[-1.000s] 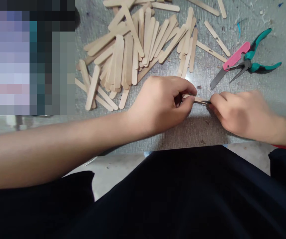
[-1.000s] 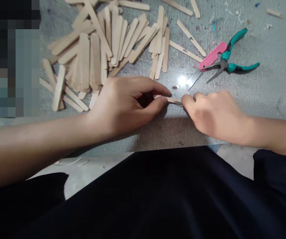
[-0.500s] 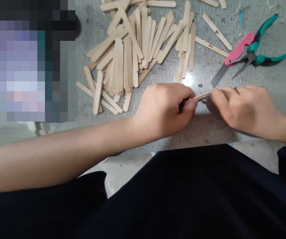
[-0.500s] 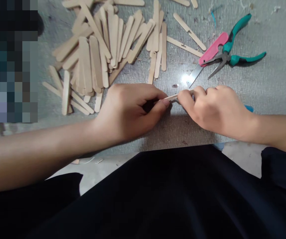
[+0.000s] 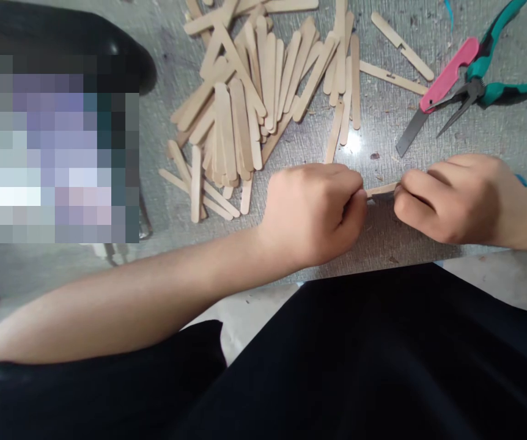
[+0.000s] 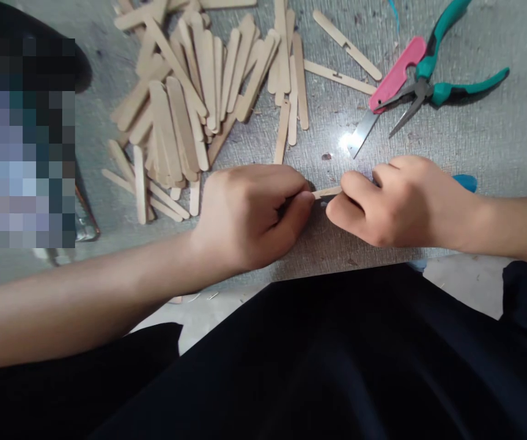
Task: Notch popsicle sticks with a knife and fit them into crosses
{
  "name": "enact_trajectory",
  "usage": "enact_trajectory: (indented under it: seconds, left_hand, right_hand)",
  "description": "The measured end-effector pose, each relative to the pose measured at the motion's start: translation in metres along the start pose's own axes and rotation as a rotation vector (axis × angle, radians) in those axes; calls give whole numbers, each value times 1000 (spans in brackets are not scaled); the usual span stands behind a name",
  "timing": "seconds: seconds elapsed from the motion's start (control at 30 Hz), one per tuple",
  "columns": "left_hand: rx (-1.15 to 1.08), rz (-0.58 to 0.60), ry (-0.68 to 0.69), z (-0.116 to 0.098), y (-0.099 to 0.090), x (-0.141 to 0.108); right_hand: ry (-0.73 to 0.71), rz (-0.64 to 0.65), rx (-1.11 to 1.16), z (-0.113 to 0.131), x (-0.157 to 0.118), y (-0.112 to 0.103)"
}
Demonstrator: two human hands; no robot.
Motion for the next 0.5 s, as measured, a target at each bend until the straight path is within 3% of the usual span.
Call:
enact_trajectory:
  seconds: [0.13, 0.33, 0.5]
  left_hand:
    - [39, 42, -9, -1, 0, -1]
    - [143, 116, -14, -6, -2, -1]
    - [160, 108, 8, -5, 1, -1]
  right_hand:
    - [-67, -51, -104, 5, -2, -1]
    - [-336, -432, -317, 14, -14, -4]
    - [-364, -498, -362, 14, -16, -3]
Point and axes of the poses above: each hand's wrist, its own x-axis towards the middle knuckle, its own y-axis out of the palm, z = x × y, the point moved 5 cm from there along x, towards the middle knuckle, and after that the axes turned 14 degrees about y, right-handed, at the moved point
